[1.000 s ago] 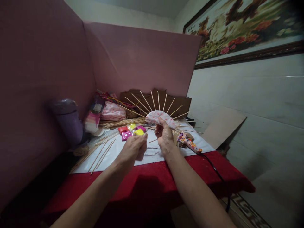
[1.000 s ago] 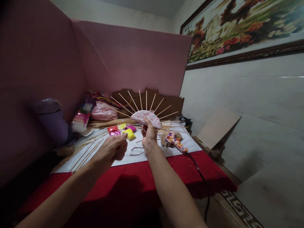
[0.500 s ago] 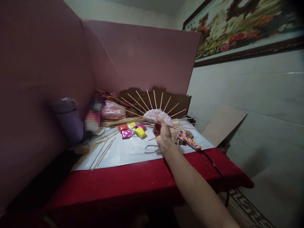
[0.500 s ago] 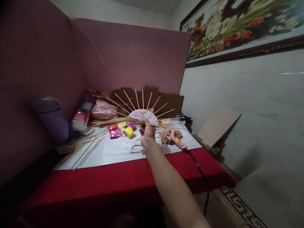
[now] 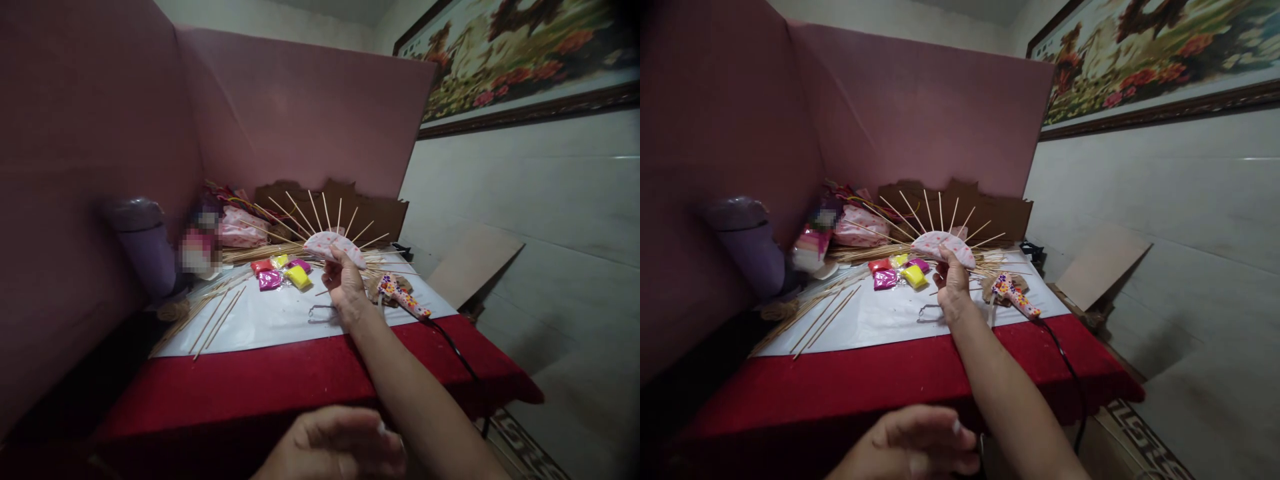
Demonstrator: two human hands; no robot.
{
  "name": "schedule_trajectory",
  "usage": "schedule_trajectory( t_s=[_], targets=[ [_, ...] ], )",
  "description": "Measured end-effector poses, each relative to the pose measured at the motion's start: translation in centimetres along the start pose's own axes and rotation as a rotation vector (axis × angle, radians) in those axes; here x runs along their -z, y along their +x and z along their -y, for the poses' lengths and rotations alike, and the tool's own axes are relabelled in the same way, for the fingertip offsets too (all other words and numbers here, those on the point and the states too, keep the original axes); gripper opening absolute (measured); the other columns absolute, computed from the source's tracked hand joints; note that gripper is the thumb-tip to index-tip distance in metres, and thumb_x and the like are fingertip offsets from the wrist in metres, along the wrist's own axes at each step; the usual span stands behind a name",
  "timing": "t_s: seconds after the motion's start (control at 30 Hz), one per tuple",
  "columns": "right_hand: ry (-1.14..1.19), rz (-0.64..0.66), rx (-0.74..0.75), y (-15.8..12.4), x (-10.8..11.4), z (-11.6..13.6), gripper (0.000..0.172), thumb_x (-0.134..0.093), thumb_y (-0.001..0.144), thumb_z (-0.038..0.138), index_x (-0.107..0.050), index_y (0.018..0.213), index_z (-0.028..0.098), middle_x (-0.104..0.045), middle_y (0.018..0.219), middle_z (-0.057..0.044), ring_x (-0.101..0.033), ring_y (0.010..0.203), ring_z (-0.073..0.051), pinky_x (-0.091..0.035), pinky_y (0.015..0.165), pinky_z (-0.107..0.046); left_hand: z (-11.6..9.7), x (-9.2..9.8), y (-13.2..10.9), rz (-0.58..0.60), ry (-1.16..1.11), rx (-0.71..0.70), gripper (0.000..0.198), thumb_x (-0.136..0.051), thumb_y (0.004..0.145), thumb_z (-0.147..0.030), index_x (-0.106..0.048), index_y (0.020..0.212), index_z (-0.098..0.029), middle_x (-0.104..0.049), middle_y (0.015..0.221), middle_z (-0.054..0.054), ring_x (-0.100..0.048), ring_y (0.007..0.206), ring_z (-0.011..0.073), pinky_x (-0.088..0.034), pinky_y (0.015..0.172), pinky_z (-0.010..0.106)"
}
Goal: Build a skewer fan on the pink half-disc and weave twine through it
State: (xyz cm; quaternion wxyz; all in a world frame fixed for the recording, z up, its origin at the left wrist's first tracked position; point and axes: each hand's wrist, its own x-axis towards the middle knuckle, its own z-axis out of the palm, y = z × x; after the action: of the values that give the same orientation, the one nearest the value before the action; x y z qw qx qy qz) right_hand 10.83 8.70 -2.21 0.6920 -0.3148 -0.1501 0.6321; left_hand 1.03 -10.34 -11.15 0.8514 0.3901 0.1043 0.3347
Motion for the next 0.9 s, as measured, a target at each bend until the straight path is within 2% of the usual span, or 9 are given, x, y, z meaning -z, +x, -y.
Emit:
schedule_trajectory(
  t_s=[0.1,0.17,0.27,0.4,0.5,0.6,0.7,0.8,0.9],
  targets=[
    [-0.004,-0.004,-0.008,0.0,0.0,0.0,0.013,-0.070,0.063,0.017,-0.061,0.073,0.018,-0.058,0.049,0.008,-0.046,0.042,-0.006,-0.029,0.036,-0.016,-3.2,-1.6,0.2,0.001,-0.201,-0.176,0.035,-0.051,0.087,-0.030,-0.063,0.119,-0.020,-0.065,0.120,0.011,-0.055,0.117,0.0258,-0.040,0.094,0.038],
    [-0.008,-0.007,-0.013,0.0,0.0,-0.1,0.013,-0.070,0.063,0.016,-0.061,0.072,0.018,-0.058,0.048,0.008,-0.045,0.040,-0.006,-0.028,0.035,-0.015,-4.6,-2.2,0.2,-0.024,-0.277,-0.181,0.041,-0.041,0.091,-0.034,-0.061,0.121,-0.016,-0.061,0.124,0.014,-0.053,0.119,0.0254,-0.039,0.096,0.038],
    [-0.013,0.000,-0.017,0.0,0.0,-0.3,0.012,-0.070,0.063,0.016,-0.062,0.072,0.018,-0.058,0.049,0.008,-0.044,0.040,-0.005,-0.029,0.035,-0.015,-5.7,-2.4,0.3,-0.133,-0.317,-0.214,0.042,-0.035,0.093,-0.036,-0.063,0.116,-0.015,-0.063,0.121,0.014,-0.057,0.111,0.0239,-0.042,0.091,0.037],
    [-0.026,0.020,-0.018,0.1,0.1,-0.6,0.012,-0.071,0.062,0.017,-0.062,0.071,0.017,-0.059,0.048,0.007,-0.043,0.039,-0.005,-0.027,0.034,-0.015,-6.6,-2.2,0.9,-0.375,-0.166,-0.277,0.036,-0.044,0.091,-0.038,-0.069,0.094,-0.012,-0.070,0.087,0.011,-0.062,0.082,0.0175,-0.045,0.078,0.030],
    [-0.038,0.021,-0.017,0.2,0.1,-0.7,0.013,-0.072,0.062,0.019,-0.062,0.071,0.017,-0.059,0.049,0.006,-0.044,0.039,-0.005,-0.027,0.034,-0.016,-7.5,-2.1,1.5,-0.472,0.022,-0.319,0.017,-0.063,0.081,-0.026,-0.064,0.072,-0.012,-0.060,0.064,0.003,-0.054,0.063,0.0104,-0.041,0.065,0.023],
    [-0.044,0.016,-0.014,0.1,0.0,-0.8,0.012,-0.071,0.063,0.019,-0.062,0.071,0.017,-0.059,0.050,0.006,-0.044,0.040,-0.006,-0.028,0.034,-0.016,-7.6,-2.1,2.0,-0.448,0.131,-0.284,0.018,-0.069,0.075,-0.021,-0.055,0.066,-0.014,-0.051,0.054,-0.002,-0.042,0.050,0.0065,-0.029,0.051,0.020],
    [-0.054,0.015,-0.014,-0.2,-0.1,-0.8,0.012,-0.070,0.063,0.017,-0.062,0.072,0.017,-0.059,0.050,0.007,-0.045,0.040,-0.006,-0.031,0.035,-0.016,-6.9,-2.1,1.9,-0.392,0.175,-0.191,0.026,-0.064,0.080,-0.032,-0.050,0.065,-0.016,-0.042,0.047,-0.005,-0.031,0.044,0.0059,-0.022,0.046,0.022],
    [-0.094,0.031,-0.038,-0.6,-0.2,-1.0,0.010,-0.070,0.065,0.016,-0.061,0.071,0.017,-0.058,0.048,0.007,-0.045,0.039,-0.005,-0.032,0.033,-0.014,-6.1,-2.1,1.5,-0.346,0.276,-0.121,0.032,-0.060,0.082,-0.039,-0.046,0.063,-0.017,-0.037,0.047,-0.006,-0.026,0.044,0.0058,-0.019,0.046,0.023],
    [-0.163,0.061,-0.096,-0.8,-0.1,-1.4,0.010,-0.070,0.066,0.015,-0.060,0.067,0.015,-0.058,0.046,0.004,-0.043,0.035,-0.005,-0.024,0.027,-0.013,-6.1,-2.2,1.4,-0.390,0.485,-0.124,0.040,-0.055,0.084,-0.045,-0.044,0.058,-0.016,-0.039,0.049,-0.004,-0.029,0.046,0.0063,-0.021,0.047,0.023]
  ],
)
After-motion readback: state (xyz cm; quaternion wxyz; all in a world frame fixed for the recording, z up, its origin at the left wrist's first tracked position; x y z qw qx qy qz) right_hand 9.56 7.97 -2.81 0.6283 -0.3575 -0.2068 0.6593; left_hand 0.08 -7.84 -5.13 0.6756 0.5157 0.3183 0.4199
